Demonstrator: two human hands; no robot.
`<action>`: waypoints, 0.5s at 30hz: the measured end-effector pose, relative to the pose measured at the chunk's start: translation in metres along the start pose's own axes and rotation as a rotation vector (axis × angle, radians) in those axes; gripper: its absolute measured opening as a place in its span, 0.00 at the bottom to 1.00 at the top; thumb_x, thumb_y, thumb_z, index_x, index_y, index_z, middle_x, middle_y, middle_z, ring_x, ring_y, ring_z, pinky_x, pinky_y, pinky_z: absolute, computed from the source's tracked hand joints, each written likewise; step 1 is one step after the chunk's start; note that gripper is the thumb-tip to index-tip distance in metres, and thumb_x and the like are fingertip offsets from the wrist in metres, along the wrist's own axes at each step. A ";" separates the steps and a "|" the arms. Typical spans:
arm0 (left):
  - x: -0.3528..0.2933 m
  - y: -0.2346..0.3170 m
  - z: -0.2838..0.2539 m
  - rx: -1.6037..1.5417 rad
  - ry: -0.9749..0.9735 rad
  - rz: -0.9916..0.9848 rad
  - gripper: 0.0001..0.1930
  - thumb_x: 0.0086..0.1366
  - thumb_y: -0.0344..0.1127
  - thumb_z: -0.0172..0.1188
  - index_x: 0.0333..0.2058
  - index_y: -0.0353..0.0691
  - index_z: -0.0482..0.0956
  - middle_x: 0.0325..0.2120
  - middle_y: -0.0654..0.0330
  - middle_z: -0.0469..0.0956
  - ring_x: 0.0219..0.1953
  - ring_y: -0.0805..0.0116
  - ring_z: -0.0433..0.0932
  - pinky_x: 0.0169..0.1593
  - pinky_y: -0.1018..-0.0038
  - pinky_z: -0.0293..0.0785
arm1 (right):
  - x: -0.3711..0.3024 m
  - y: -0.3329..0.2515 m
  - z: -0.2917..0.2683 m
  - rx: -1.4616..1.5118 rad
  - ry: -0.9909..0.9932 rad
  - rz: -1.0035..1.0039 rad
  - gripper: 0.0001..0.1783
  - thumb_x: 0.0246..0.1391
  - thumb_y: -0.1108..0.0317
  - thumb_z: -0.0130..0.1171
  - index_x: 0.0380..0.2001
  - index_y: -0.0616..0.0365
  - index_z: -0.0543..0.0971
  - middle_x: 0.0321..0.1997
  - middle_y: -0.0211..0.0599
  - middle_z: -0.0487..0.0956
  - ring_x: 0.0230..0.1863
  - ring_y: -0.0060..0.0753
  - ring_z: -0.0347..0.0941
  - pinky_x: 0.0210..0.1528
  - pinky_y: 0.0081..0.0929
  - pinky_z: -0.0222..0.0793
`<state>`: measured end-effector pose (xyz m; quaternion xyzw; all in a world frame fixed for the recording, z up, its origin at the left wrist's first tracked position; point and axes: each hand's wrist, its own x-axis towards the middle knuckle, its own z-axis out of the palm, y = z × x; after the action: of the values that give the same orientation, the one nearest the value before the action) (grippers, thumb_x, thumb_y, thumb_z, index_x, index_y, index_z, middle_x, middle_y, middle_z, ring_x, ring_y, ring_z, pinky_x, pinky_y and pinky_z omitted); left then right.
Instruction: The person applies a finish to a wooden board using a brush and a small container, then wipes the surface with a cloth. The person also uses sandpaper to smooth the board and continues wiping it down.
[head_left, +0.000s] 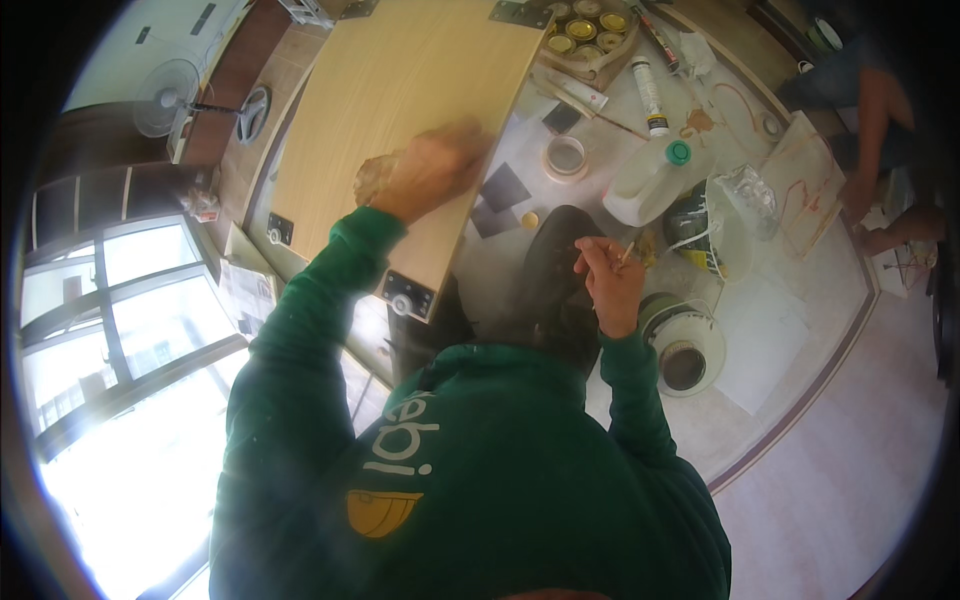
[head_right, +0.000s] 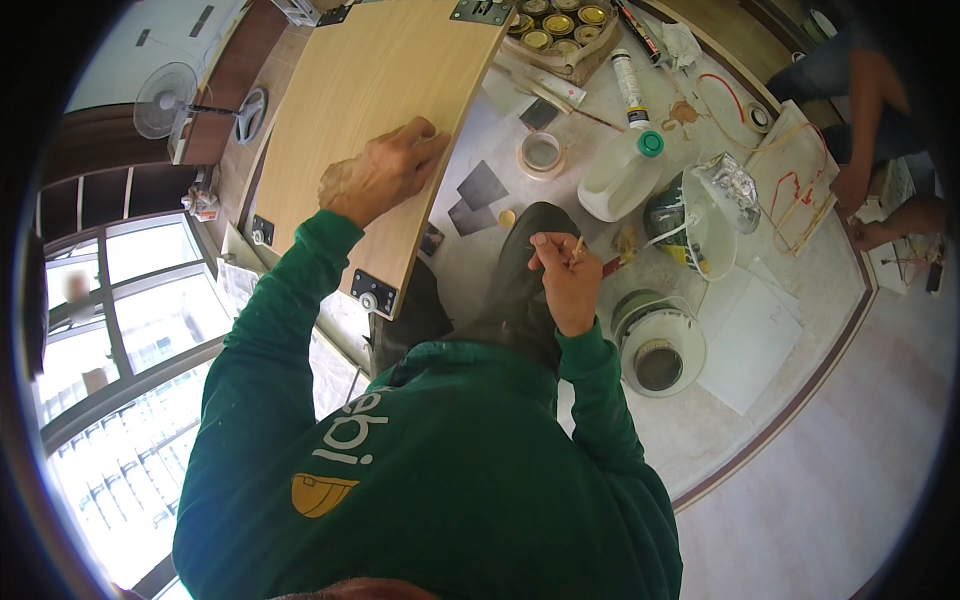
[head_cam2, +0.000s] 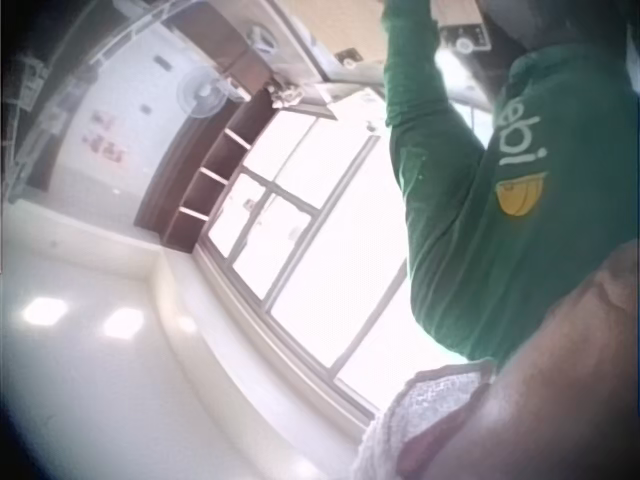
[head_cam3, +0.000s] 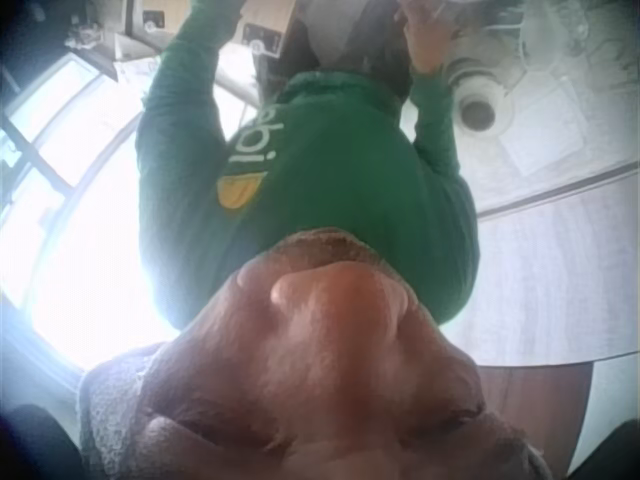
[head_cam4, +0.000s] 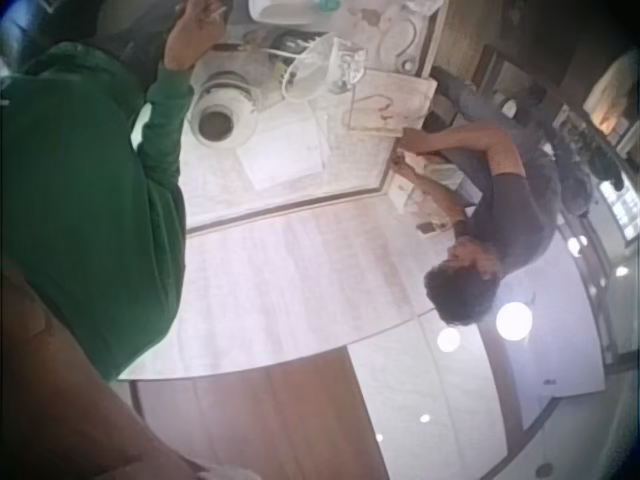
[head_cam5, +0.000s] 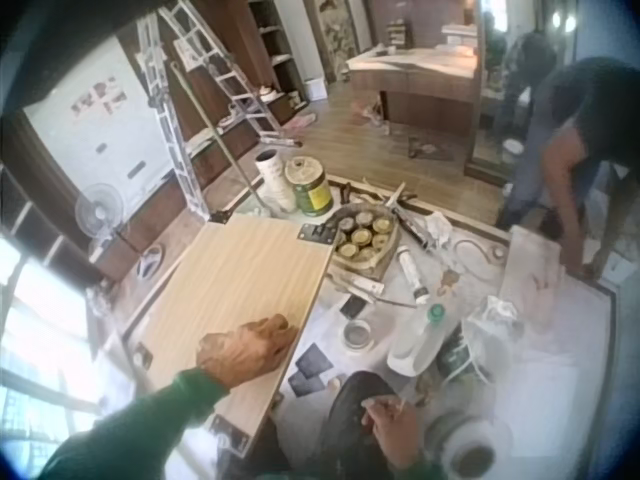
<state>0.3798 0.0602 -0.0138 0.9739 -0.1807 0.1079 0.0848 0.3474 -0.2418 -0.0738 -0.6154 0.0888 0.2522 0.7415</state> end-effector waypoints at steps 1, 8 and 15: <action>-0.002 0.002 -0.001 0.005 -0.015 -0.011 0.11 0.63 0.29 0.66 0.45 0.41 0.85 0.39 0.56 0.77 0.35 0.55 0.83 0.40 0.63 0.82 | -0.001 0.000 0.000 0.002 -0.001 0.005 0.10 0.64 0.64 0.65 0.35 0.61 0.85 0.23 0.26 0.79 0.20 0.09 0.57 0.23 0.16 0.51; -0.022 0.013 -0.006 -0.033 0.032 0.013 0.08 0.63 0.33 0.62 0.41 0.41 0.81 0.33 0.56 0.74 0.34 0.53 0.79 0.36 0.60 0.78 | -0.005 0.001 0.001 -0.029 -0.006 -0.007 0.10 0.64 0.64 0.65 0.36 0.61 0.85 0.23 0.26 0.79 0.19 0.09 0.58 0.23 0.16 0.52; -0.043 0.026 -0.017 -0.048 -0.017 0.016 0.09 0.63 0.33 0.63 0.42 0.41 0.80 0.32 0.56 0.73 0.34 0.55 0.78 0.37 0.61 0.77 | -0.006 -0.002 0.004 -0.041 -0.018 -0.005 0.10 0.65 0.64 0.64 0.36 0.61 0.85 0.23 0.26 0.79 0.20 0.09 0.58 0.23 0.15 0.52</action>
<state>0.3277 0.0541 -0.0044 0.9710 -0.1918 0.0960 0.1058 0.3420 -0.2402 -0.0687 -0.6283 0.0753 0.2575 0.7302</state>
